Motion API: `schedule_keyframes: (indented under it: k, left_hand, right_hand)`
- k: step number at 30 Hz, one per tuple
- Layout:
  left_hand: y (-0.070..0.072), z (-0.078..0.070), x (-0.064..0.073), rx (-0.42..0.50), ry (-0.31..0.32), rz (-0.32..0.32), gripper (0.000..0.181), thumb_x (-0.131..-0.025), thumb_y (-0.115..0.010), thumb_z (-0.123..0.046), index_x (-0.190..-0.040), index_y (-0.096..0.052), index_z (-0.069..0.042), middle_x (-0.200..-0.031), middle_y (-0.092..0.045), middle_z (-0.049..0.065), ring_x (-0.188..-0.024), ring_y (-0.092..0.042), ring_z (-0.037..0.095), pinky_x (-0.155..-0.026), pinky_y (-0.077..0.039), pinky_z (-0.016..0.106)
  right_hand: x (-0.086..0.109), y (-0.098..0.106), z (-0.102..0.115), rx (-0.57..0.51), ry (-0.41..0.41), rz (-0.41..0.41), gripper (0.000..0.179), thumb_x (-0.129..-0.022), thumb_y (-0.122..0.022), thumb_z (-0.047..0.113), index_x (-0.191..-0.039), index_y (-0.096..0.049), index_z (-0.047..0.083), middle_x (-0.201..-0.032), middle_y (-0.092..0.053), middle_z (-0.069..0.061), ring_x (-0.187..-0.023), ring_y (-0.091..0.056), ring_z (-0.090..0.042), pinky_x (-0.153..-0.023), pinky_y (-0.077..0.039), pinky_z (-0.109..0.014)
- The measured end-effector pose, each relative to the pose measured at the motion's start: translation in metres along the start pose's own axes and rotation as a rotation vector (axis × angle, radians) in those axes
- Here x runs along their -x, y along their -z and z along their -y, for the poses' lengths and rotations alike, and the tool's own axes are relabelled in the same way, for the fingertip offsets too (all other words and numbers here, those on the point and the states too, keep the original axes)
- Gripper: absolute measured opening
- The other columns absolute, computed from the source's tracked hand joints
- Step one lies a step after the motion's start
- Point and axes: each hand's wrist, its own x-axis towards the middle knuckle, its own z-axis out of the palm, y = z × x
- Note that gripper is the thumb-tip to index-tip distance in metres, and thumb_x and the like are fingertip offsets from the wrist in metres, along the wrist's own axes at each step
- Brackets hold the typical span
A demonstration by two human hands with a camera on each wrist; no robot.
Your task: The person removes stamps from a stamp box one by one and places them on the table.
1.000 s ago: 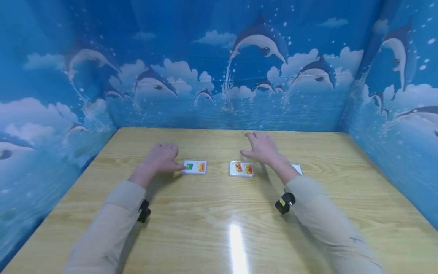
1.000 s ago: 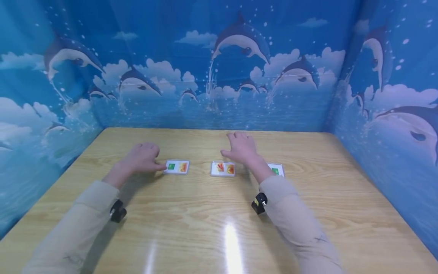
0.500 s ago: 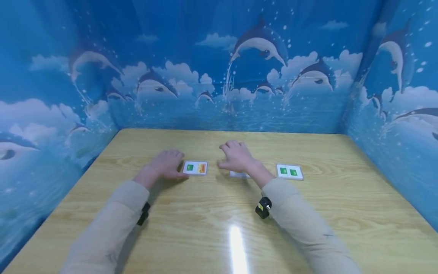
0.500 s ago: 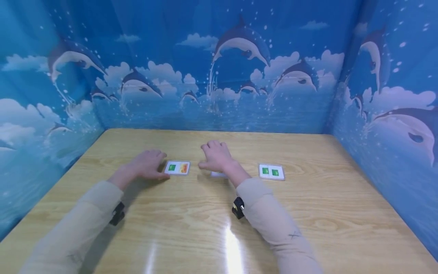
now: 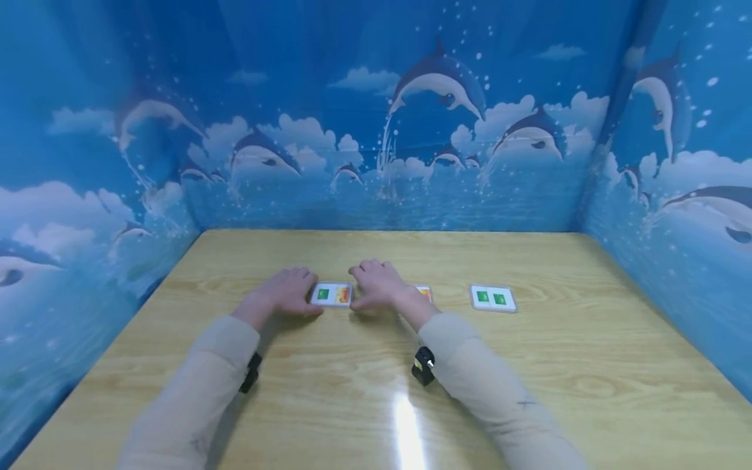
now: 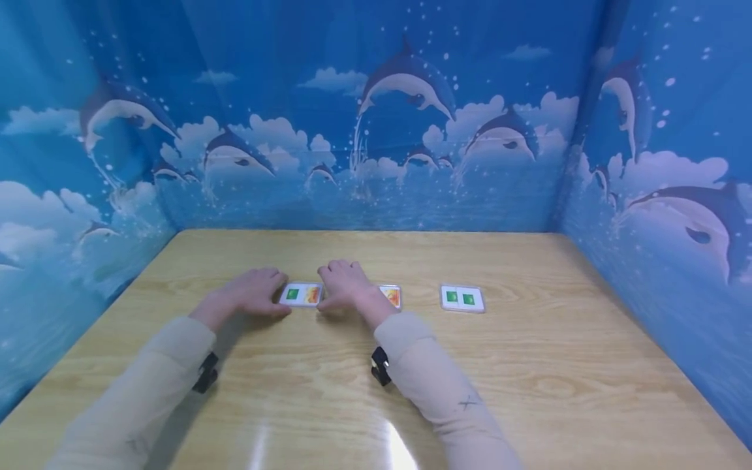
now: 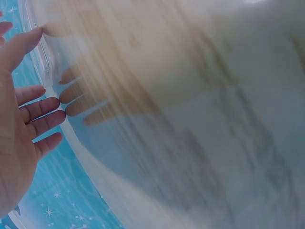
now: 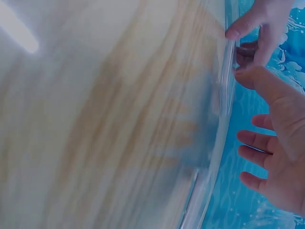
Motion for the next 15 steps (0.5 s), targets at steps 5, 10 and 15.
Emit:
schedule_keyframes:
  k: [5,10,15]
  left_hand:
    - [0.000,-0.001,-0.002,0.011,0.036,0.021,0.070,-0.079,-0.062,-0.052,-0.125,-0.050,0.000,-0.111,-0.054,0.013,-0.093,-0.052,0.026,-0.084,-0.042,0.043]
    - [0.000,-0.001,-0.005,0.005,0.034,0.017,0.063,-0.079,-0.063,-0.051,-0.118,-0.053,-0.003,-0.103,-0.054,0.010,-0.086,-0.051,0.022,-0.078,-0.043,0.040]
    - [0.000,-0.002,-0.006,0.007,0.012,0.026,0.060,-0.080,-0.063,-0.049,-0.115,-0.053,-0.002,-0.100,-0.053,0.009,-0.083,-0.050,0.022,-0.075,-0.043,0.040]
  right_hand:
    - [-0.006,-0.001,0.009,-0.009,0.018,0.023,0.077,-0.077,-0.067,0.048,-0.139,-0.040,0.010,-0.133,-0.046,-0.009,-0.119,-0.042,-0.024,-0.097,-0.035,-0.042]
    - [-0.010,-0.003,0.012,-0.027,0.003,0.044,0.077,-0.079,-0.066,0.048,-0.140,-0.039,0.010,-0.136,-0.042,-0.009,-0.124,-0.037,-0.024,-0.100,-0.031,-0.042]
    - [-0.013,-0.010,0.012,-0.020,-0.008,0.077,0.076,-0.079,-0.064,0.050,-0.140,-0.039,0.011,-0.136,-0.042,-0.009,-0.123,-0.038,-0.024,-0.100,-0.032,-0.041]
